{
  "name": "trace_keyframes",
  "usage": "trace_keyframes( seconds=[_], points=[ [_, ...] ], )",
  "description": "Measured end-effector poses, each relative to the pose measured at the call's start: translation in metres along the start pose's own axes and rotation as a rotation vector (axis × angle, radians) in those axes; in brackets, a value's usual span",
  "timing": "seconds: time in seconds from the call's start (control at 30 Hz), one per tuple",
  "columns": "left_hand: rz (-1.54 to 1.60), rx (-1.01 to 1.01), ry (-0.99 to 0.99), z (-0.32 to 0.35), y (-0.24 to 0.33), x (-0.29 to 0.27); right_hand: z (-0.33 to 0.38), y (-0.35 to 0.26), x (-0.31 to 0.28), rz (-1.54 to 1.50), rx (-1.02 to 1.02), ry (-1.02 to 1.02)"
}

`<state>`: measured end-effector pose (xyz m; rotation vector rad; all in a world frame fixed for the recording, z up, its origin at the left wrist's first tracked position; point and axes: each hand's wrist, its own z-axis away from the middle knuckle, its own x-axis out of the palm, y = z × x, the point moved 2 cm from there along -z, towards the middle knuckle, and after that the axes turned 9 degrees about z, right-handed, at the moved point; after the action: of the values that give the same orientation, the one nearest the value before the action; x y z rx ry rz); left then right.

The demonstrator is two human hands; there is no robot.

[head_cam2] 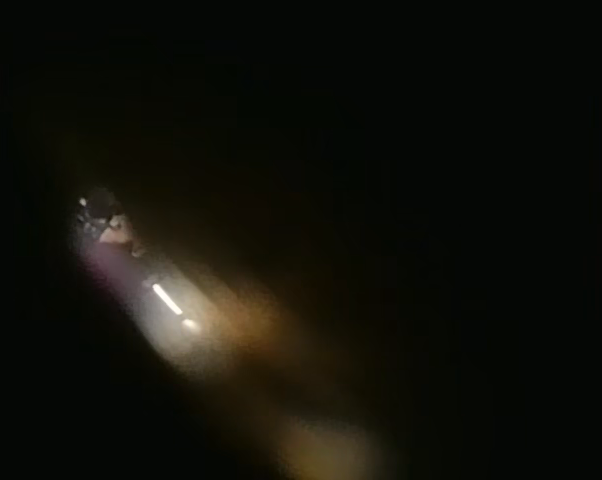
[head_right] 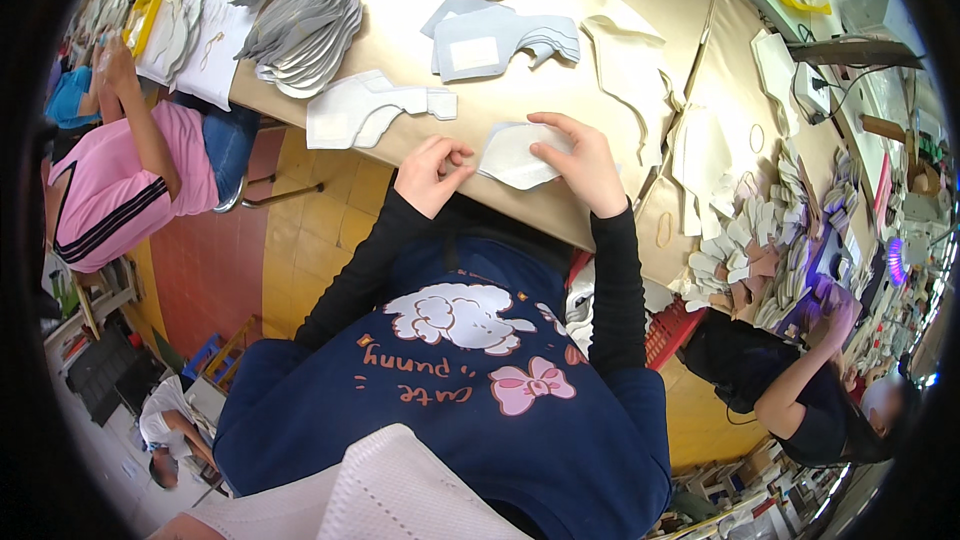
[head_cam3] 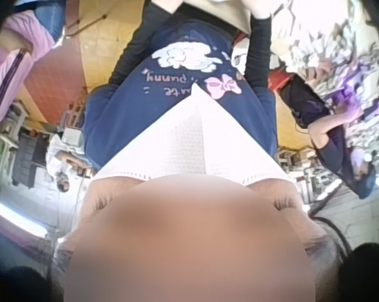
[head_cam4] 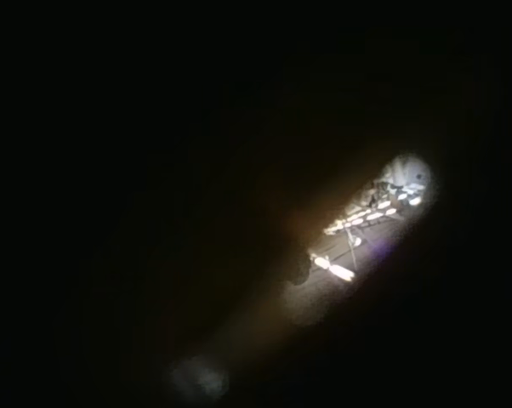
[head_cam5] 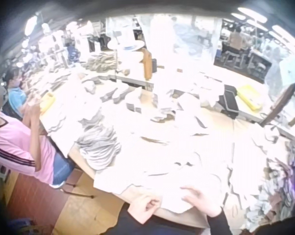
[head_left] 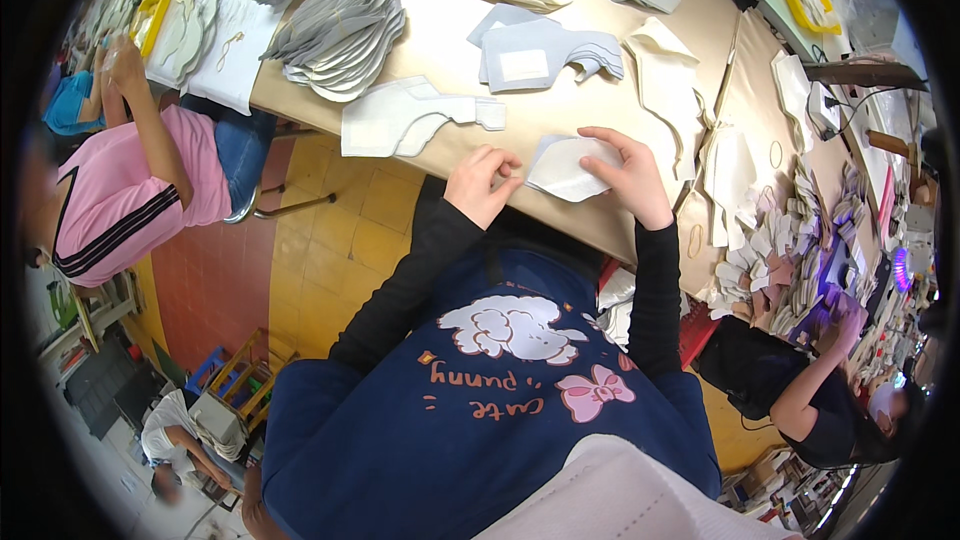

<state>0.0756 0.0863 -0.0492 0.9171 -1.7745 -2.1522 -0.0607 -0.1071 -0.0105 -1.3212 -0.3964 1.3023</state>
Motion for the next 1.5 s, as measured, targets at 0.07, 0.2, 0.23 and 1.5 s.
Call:
trace_keyframes(
  seconds=[0.07,0.2,0.23,1.5],
  points=[
    [-0.01,0.022,0.008,0.0,-0.001,0.001,0.0,0.0,0.0,-0.031,0.068,-0.024],
    [-0.041,0.057,0.029,0.001,-0.001,0.003,0.0,-0.003,0.001,-0.05,0.063,-0.021],
    [-0.049,0.067,0.037,0.001,-0.001,0.003,0.0,-0.004,0.001,-0.044,0.059,-0.02],
    [-0.238,0.178,0.059,0.004,0.009,0.014,-0.009,0.007,0.007,0.159,0.002,0.025]
  ],
)
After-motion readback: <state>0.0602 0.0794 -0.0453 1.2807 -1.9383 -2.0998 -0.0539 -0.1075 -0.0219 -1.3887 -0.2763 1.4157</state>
